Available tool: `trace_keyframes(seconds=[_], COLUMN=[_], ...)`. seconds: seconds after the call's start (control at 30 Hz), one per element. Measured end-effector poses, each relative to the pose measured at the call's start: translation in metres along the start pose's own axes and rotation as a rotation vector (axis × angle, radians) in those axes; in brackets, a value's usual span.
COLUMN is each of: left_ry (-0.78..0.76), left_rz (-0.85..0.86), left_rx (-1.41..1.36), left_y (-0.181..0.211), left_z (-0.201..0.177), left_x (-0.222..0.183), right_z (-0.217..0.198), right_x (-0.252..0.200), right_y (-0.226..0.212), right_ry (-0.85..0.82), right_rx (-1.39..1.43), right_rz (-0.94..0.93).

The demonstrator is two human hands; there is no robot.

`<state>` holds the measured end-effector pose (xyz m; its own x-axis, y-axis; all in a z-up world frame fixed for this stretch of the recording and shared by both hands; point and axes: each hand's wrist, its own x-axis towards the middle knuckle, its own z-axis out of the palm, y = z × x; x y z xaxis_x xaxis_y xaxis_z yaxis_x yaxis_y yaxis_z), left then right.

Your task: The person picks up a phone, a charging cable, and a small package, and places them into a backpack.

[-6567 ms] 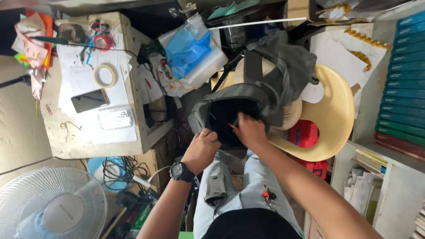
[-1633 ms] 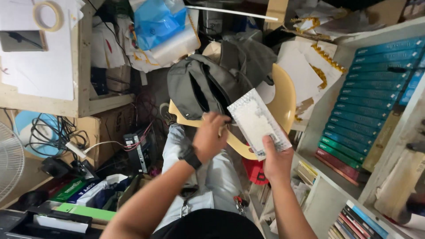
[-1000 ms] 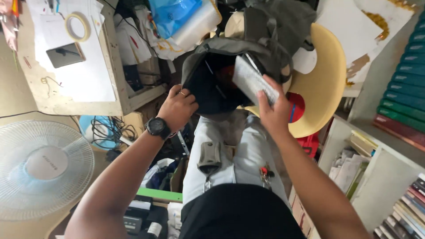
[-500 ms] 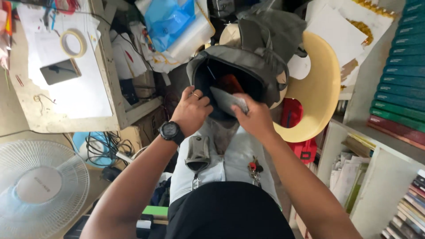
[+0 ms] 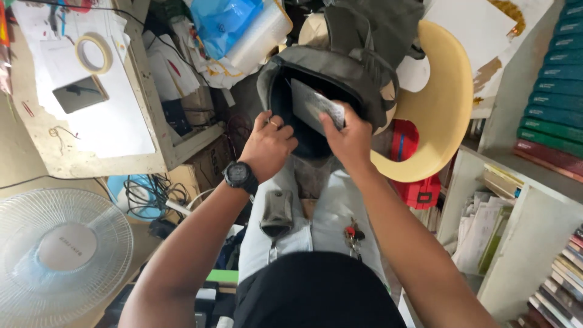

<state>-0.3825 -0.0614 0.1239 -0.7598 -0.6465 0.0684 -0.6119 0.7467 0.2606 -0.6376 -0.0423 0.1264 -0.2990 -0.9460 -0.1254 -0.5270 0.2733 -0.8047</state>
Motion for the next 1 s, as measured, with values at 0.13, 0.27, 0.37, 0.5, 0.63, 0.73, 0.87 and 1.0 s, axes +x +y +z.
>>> trace_keyframes(seconds=[0.13,0.27,0.37,0.5,0.63,0.73,0.87,1.0], left_ry=[-0.008,0.033,0.036,0.031,0.055,0.054,0.082,0.139], left_rz=[-0.014,-0.03,-0.047,-0.076,-0.075,-0.078,-0.116,-0.146], left_rx=[0.002,0.033,0.044,0.07,0.042,0.01,0.008,-0.018], left_y=[0.002,0.003,0.007,0.016,0.017,0.013,0.016,0.014], left_z=[-0.008,-0.013,-0.017,-0.01,-0.007,0.001,0.007,0.006], left_x=[-0.002,-0.002,-0.004,-0.011,-0.012,-0.016,-0.02,-0.022], right_z=[0.033,0.059,0.072,0.095,0.102,0.121,0.144,0.134], right_x=[0.016,0.021,0.022,0.018,0.024,0.038,0.058,0.063], right_y=[0.0,0.002,0.008,0.026,0.011,0.004,0.009,-0.001], right_ry=[-0.048,-0.142,-0.244,-0.362,-0.44,-0.494,-0.511,-0.59], right_rx=[0.062,-0.037,-0.085,-0.133,-0.17,-0.258,-0.378,-0.341], right_rz=[-0.048,-0.282,-0.29,-0.19,-0.219,-0.179,-0.197,-0.125])
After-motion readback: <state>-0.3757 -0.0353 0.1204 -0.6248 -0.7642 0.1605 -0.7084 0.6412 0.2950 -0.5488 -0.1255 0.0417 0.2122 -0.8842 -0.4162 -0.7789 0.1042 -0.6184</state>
